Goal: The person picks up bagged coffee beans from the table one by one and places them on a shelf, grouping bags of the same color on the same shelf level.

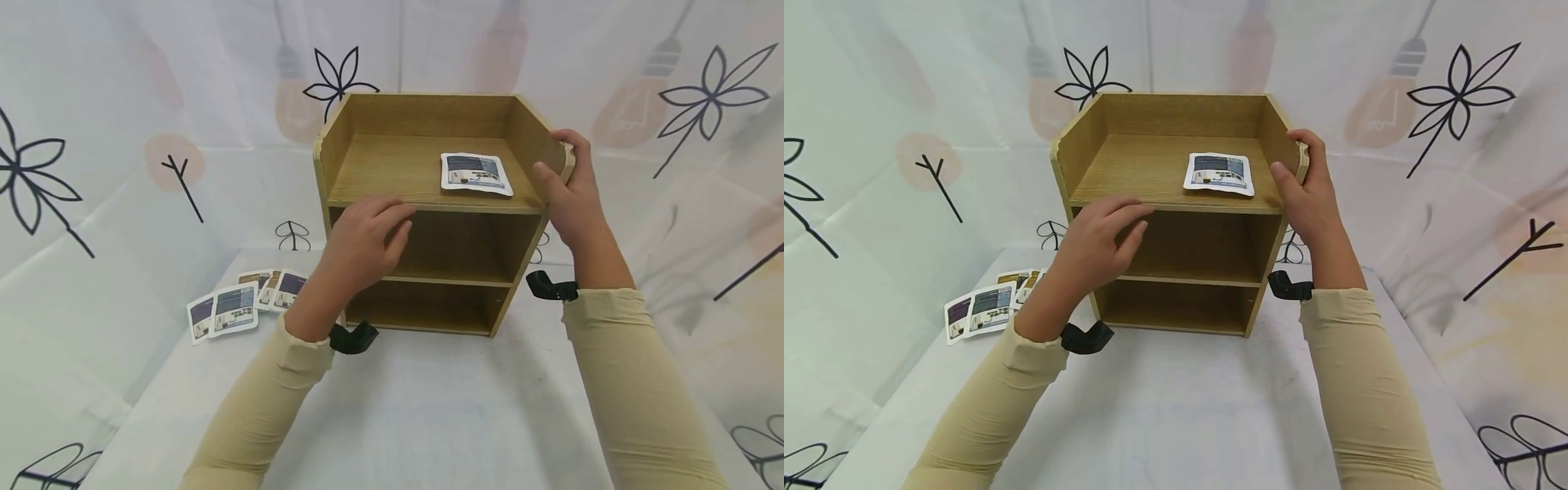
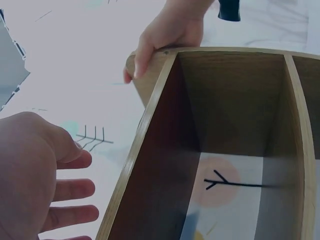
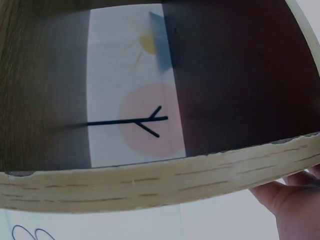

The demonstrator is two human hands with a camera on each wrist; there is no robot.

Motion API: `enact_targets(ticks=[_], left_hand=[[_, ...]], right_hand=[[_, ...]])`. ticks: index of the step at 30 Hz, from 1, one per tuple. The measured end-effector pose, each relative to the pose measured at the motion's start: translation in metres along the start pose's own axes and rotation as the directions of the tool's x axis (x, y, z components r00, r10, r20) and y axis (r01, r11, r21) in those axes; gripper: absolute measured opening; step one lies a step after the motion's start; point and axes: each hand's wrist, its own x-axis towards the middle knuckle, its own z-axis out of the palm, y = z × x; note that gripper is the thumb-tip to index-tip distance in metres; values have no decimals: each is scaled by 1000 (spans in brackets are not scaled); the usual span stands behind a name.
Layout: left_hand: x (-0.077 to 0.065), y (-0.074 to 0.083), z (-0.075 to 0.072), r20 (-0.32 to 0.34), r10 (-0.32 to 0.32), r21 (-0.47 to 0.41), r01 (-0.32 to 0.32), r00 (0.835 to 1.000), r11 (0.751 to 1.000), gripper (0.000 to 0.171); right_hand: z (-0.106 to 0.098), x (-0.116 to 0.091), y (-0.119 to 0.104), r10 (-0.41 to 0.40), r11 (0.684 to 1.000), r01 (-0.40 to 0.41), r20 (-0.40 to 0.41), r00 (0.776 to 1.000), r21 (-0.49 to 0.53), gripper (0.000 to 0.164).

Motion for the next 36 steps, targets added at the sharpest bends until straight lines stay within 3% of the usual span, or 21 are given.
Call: enact_targets(ticks=[8, 18, 30, 36], left_hand=[[-29, -16, -9, -89, -7, -3, 7, 996, 1000, 24], [-53, -28, -18, -116, -61, -12, 60, 991, 998, 23], [-81, -53, -24, -62, -195, 53, 198, 979, 979, 26], [-93, -63, -23, -52, -228, 67, 231, 972, 971, 28]], right_hand=[[2, 1, 1, -6, 1000, 6, -10, 1000, 9, 47], [2, -3, -1, 25, 999, -25, -11, 1000, 20, 47], [3, -2, -1, -3, 999, 3, -17, 1000, 36, 47], [4, -1, 0, 0, 999, 1, -16, 1000, 42, 47]])
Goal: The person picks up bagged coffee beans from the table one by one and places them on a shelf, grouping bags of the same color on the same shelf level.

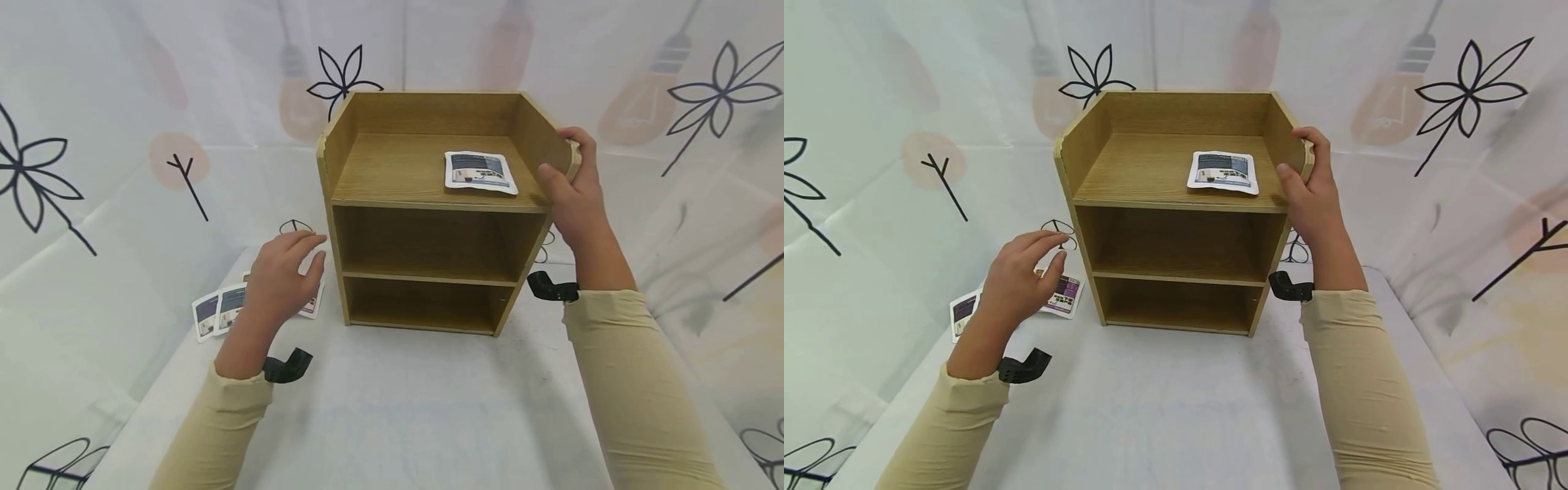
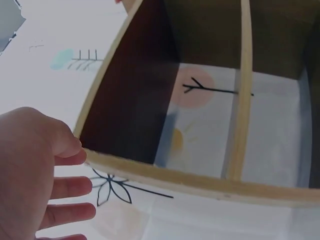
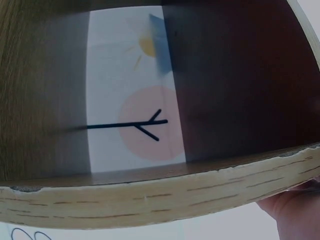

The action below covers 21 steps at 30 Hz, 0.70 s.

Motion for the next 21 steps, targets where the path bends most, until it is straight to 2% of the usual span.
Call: enact_targets(ticks=[6, 11, 21], left_hand=[[-9, -13, 2, 4, -30, 19, 29, 1000, 999, 29], [-16, -24, 3, 42, -68, 28, 67, 997, 997, 30], [-32, -54, 9, 119, -168, 75, 160, 979, 984, 31]], right_hand=[[1, -1, 1, 5, 1000, -5, 0, 1000, -5, 47], [1, -1, 2, 0, 1000, 0, -3, 1000, -1, 48], [0, -1, 0, -24, 1000, 24, 0, 1000, 18, 48]])
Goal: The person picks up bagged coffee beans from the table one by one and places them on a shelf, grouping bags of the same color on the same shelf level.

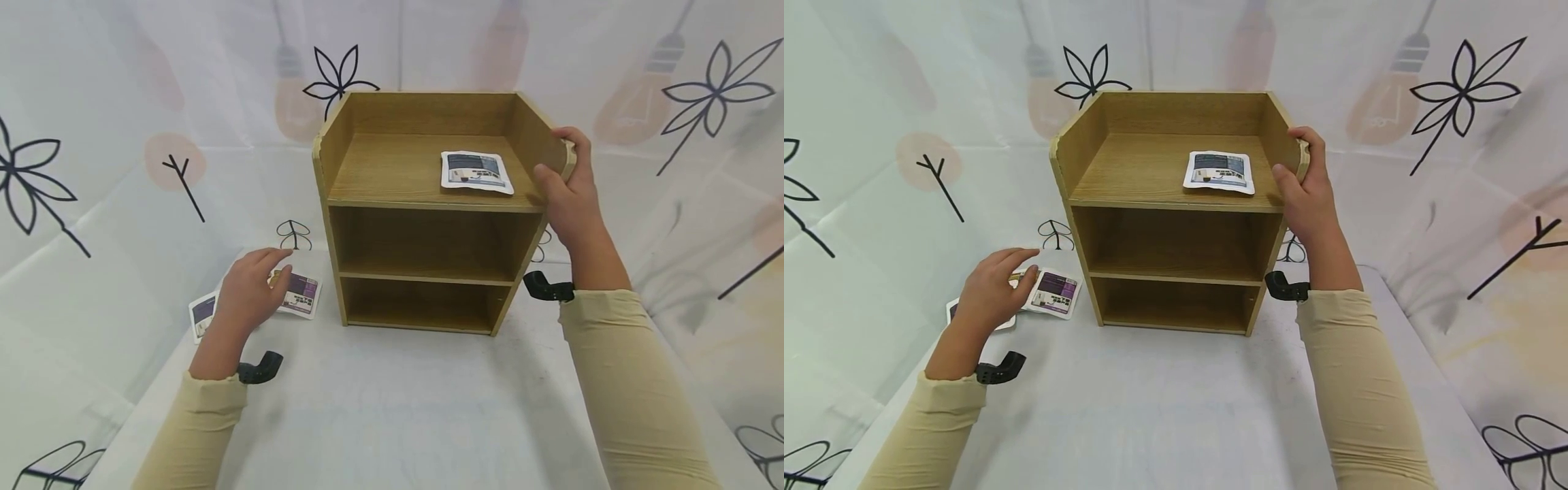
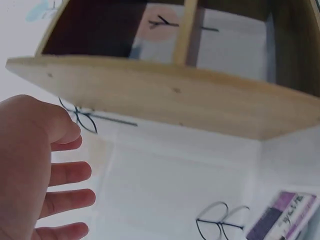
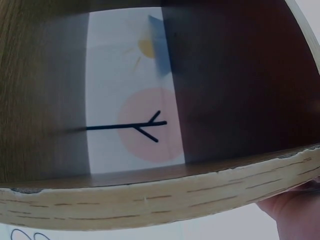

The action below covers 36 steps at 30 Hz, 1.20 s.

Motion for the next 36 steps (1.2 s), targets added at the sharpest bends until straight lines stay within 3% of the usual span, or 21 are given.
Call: enact_targets(ticks=[7, 12, 19, 27, 31, 36], left_hand=[[-6, -19, 8, 92, -97, 60, 91, 991, 994, 33], [-11, -36, 20, 172, -166, 87, 153, 971, 984, 36], [-18, -54, 30, 228, -227, 90, 211, 947, 973, 39], [-25, -72, 32, 330, -307, 136, 277, 893, 951, 42], [-29, -82, 31, 399, -350, 152, 316, 848, 937, 47], [-34, -93, 33, 467, -363, 159, 328, 806, 931, 57]], right_hand=[[1, 0, 0, 2, 1000, -2, -3, 1000, 10, 51], [1, -1, 0, 3, 1000, -3, 5, 1000, 10, 51], [0, -1, -1, 2, 1000, -2, 9, 1000, -6, 52], [0, -2, -2, 2, 1000, -2, 15, 1000, -15, 53], [0, -1, -2, 3, 1000, -3, 17, 1000, -9, 53], [0, -1, -2, 2, 1000, -2, 13, 1000, -5, 53]])
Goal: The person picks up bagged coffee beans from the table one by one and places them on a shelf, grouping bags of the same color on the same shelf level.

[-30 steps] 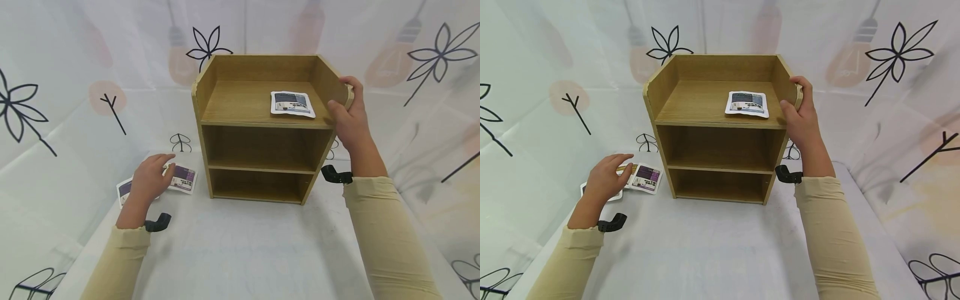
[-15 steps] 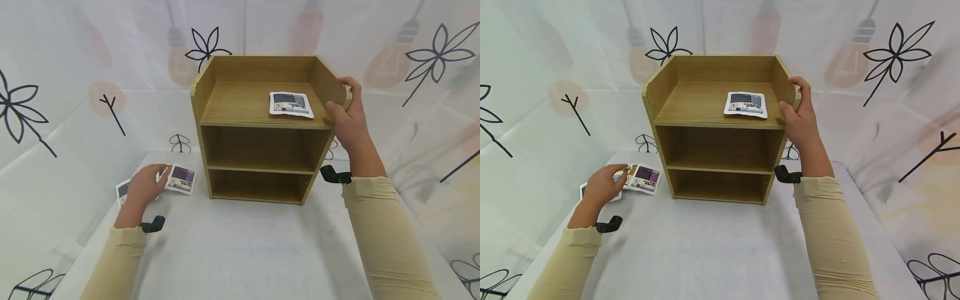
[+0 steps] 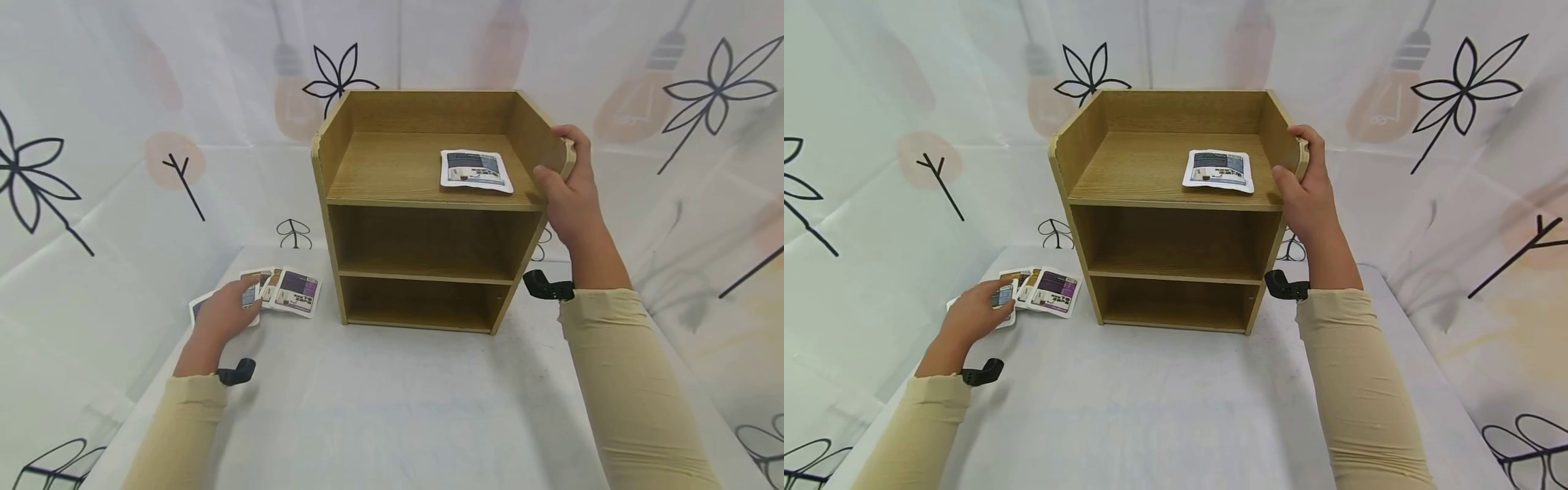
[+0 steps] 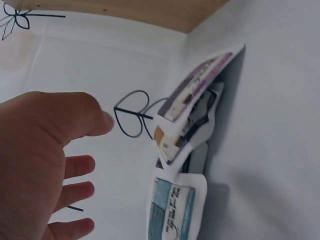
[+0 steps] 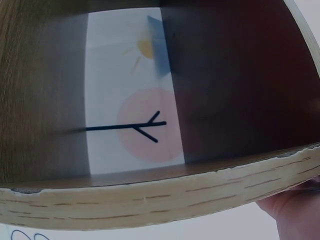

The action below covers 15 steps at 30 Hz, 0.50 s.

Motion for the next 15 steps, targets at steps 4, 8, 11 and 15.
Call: enact_targets(ticks=[4, 8, 11, 15], left_hand=[[2, -11, 7, 19, 22, 6, -23, 1000, 1000, 63], [2, -21, 13, 2, 58, 21, -58, 998, 998, 70], [2, -26, 18, 11, 53, 22, -54, 999, 998, 76], [0, -32, 22, 38, 39, 30, -40, 999, 999, 80]], right_hand=[[0, 0, -1, -1, 1000, 1, 1, 1000, -4, 53], [0, 1, 0, 0, 1000, 0, 1, 1000, 2, 53], [0, 0, 0, 6, 1000, -6, 2, 1000, 7, 53], [0, 0, 0, 9, 1000, -9, 5, 1000, 10, 52]])
